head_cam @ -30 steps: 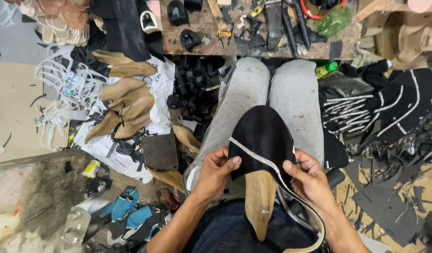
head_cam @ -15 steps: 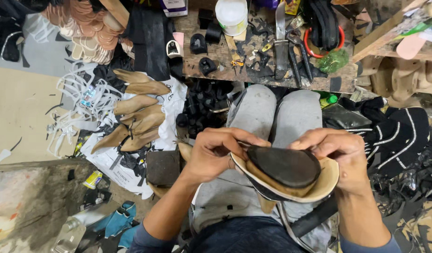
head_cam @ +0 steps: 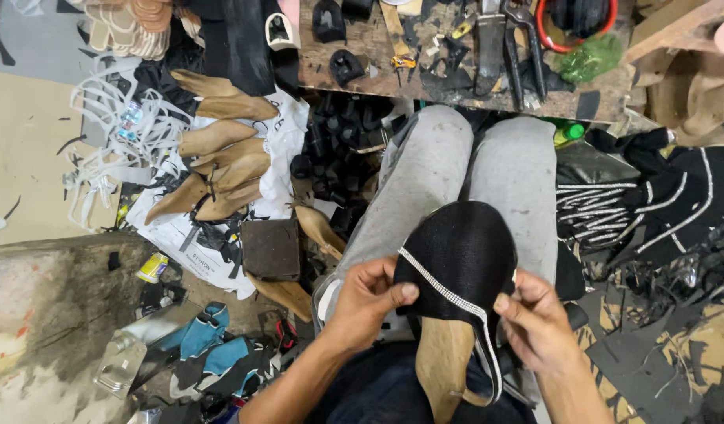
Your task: The person uses pliers to press and shape the upper of a black shoe mounted on a wooden shoe tree. They repeatedly adjust the shoe's position, pull the fabric, and use the pliers to smooth the edges around the toe and sides.
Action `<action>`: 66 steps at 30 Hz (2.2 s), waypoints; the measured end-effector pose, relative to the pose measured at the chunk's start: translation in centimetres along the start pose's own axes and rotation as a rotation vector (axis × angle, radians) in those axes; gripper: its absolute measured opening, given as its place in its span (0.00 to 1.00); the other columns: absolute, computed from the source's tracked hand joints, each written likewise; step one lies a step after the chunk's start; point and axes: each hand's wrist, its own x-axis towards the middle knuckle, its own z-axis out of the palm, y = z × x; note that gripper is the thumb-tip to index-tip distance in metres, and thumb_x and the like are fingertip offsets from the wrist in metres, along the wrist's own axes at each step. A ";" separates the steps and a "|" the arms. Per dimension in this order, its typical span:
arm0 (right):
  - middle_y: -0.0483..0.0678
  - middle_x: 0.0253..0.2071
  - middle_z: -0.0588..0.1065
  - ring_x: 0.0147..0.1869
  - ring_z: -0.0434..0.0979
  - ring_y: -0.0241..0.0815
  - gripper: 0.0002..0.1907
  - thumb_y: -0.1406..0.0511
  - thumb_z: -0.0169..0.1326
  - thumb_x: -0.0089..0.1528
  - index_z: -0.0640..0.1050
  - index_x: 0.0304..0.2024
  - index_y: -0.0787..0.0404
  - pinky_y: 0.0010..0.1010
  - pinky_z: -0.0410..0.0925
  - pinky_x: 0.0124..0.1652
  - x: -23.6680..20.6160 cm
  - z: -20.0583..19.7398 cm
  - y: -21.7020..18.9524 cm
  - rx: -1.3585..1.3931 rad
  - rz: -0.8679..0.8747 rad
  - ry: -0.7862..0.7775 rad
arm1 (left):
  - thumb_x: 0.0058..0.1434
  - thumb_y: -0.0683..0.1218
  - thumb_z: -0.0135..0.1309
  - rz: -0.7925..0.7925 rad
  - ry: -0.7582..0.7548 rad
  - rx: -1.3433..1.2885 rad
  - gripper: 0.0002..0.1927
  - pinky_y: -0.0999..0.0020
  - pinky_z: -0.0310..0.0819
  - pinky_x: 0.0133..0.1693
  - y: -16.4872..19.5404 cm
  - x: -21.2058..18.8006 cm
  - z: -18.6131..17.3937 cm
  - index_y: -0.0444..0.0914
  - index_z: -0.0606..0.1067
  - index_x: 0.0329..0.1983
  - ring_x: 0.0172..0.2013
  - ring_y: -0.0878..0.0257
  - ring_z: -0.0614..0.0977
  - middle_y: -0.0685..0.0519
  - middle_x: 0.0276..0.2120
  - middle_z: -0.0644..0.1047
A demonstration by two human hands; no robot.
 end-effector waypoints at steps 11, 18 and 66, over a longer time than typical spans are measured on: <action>0.56 0.43 0.84 0.46 0.87 0.55 0.07 0.64 0.65 0.63 0.83 0.36 0.61 0.44 0.80 0.49 5.5 5.5 -11.0 -0.525 -0.578 -0.641 | 0.67 0.35 0.58 0.468 -0.629 0.255 0.05 0.54 0.80 0.61 10.9 3.7 1.0 0.29 0.76 0.34 0.56 0.45 0.83 0.38 0.53 0.80; 0.59 0.41 0.81 0.44 0.82 0.47 0.13 0.76 0.66 0.57 0.80 0.44 0.72 0.40 0.74 0.43 2.0 3.0 -4.5 -0.140 -0.004 -0.126 | 0.65 0.37 0.64 0.092 -0.156 -0.080 0.08 0.68 0.73 0.48 3.8 0.3 0.7 0.34 0.75 0.34 0.43 0.65 0.78 0.50 0.41 0.79; 0.42 0.29 0.77 0.33 0.76 0.30 0.07 0.70 0.65 0.60 0.78 0.30 0.62 0.23 0.70 0.33 -0.7 3.6 3.9 -0.147 0.173 0.175 | 0.59 0.50 0.69 -0.129 -0.047 -0.245 0.40 0.58 0.70 0.63 -2.6 -1.9 -4.0 0.36 0.64 0.70 0.60 0.58 0.76 0.51 0.60 0.74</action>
